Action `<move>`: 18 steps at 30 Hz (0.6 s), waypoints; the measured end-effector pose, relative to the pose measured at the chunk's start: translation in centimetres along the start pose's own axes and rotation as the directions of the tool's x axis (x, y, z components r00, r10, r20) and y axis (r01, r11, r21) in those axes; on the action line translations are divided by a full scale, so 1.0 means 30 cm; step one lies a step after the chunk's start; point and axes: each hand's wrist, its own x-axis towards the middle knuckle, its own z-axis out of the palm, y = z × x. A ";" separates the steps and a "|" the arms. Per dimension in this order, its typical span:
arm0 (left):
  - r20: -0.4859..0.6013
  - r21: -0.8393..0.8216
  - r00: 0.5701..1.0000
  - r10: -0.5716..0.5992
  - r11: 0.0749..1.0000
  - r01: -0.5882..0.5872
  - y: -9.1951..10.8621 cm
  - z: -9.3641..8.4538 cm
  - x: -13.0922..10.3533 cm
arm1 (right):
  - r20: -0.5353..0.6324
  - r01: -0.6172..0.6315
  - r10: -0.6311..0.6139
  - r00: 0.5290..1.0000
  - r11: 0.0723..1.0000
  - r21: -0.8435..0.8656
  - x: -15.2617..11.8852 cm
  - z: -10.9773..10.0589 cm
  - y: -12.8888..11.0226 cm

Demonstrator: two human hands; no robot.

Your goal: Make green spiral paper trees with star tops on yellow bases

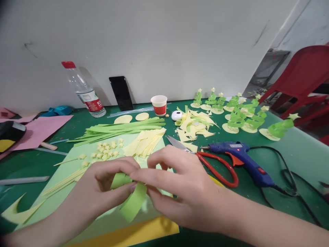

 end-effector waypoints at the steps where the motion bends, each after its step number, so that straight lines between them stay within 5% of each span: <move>1: 0.001 -0.015 1.000 -0.004 1.000 0.004 -0.001 0.002 -0.001 | 0.006 0.006 -0.006 1.000 1.000 0.027 -0.001 0.003 -0.003; 8: 0.013 0.018 0.996 -0.089 0.996 0.089 -0.017 0.008 -0.001 | -0.055 -0.172 0.181 0.982 0.974 0.148 -0.002 0.005 -0.020; 13: -0.017 0.068 0.988 -0.150 0.986 0.151 -0.032 0.003 0.011 | -0.140 -0.419 0.438 0.888 0.896 0.146 0.017 -0.039 -0.021; 18: -0.031 0.020 0.982 -0.187 0.982 0.188 -0.041 -0.007 0.020 | -0.188 -0.525 0.559 0.808 0.827 0.202 0.030 -0.087 0.002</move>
